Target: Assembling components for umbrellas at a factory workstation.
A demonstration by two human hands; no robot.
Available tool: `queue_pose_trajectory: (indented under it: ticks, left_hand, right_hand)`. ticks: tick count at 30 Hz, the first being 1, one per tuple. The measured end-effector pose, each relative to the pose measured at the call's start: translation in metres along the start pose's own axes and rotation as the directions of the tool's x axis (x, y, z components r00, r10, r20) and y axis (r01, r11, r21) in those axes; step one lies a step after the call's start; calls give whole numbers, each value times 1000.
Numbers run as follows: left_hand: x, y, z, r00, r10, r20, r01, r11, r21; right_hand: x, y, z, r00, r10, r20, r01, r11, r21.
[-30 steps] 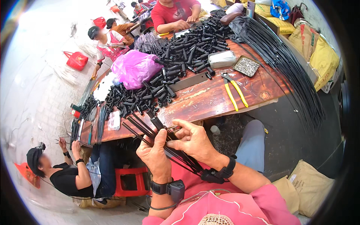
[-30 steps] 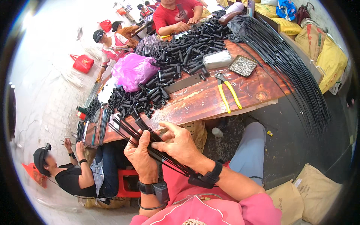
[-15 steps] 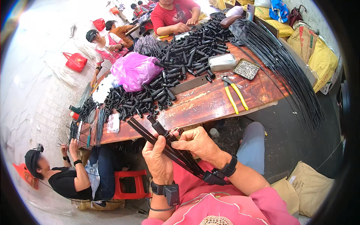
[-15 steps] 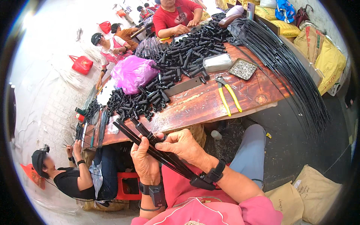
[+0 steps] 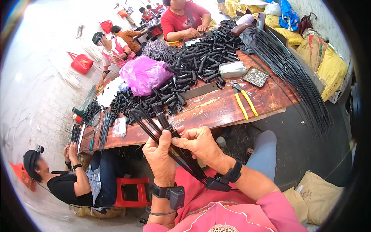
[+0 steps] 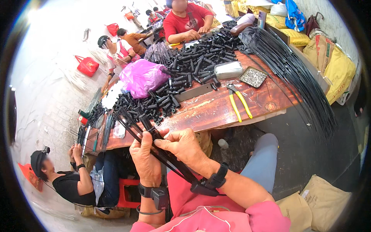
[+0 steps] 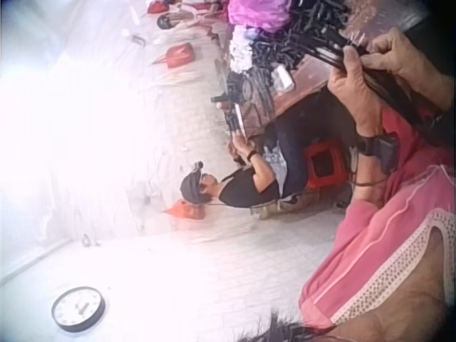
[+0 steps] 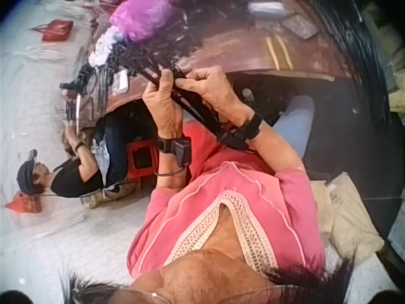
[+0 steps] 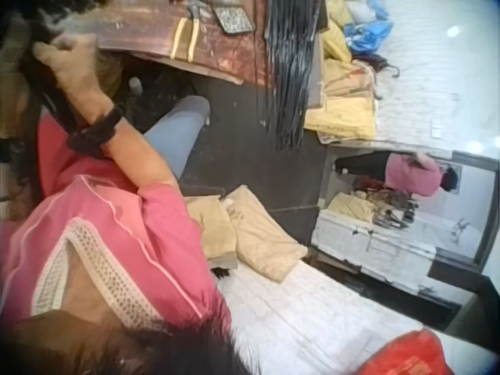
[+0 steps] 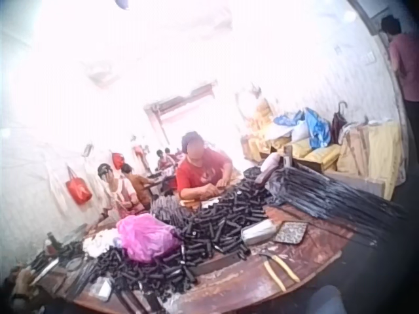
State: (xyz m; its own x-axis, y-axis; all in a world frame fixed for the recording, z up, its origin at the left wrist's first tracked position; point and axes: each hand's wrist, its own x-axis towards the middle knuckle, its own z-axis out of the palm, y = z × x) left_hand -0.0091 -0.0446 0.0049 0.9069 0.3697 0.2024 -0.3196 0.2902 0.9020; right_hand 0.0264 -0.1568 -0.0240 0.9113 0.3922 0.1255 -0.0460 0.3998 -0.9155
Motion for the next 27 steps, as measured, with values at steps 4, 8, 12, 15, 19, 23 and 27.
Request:
queue_pose_trajectory:
  ticks: [4, 8, 12, 15, 19, 23, 27]
  left_hand:
    - [5, 2, -3, 998, 49, -47, -47, 998, 38]
    - [3, 0, -5, 999, 18, -38, -23, 991, -135]
    - [5, -7, -17, 1000, -6, -10, 4, 982, -186]
    - [2, -6, -25, 1000, -16, 15, 18, 992, -122]
    - [2, -4, -32, 999, -25, 29, 28, 994, -109]
    - [5, -8, -45, 998, -44, 55, 48, 995, -84]
    - [11, -5, -50, 997, -64, 44, 69, 990, -126]
  right_hand:
    - [0, -3, 14, 999, -14, -40, 16, 999, 46]
    - [3, 14, 7, 1000, 24, -6, -24, 1000, 15]
    - [7, 15, 9, 999, 31, 32, -35, 992, 120]
    - [12, 18, 6, 976, 190, 109, -205, 966, 155]
    - [16, 27, 12, 973, 186, 140, -210, 961, 179]
    - [14, 27, 30, 994, 101, 30, -103, 993, 60]
    - [17, 32, 35, 1000, 11, -28, -11, 1000, -24]
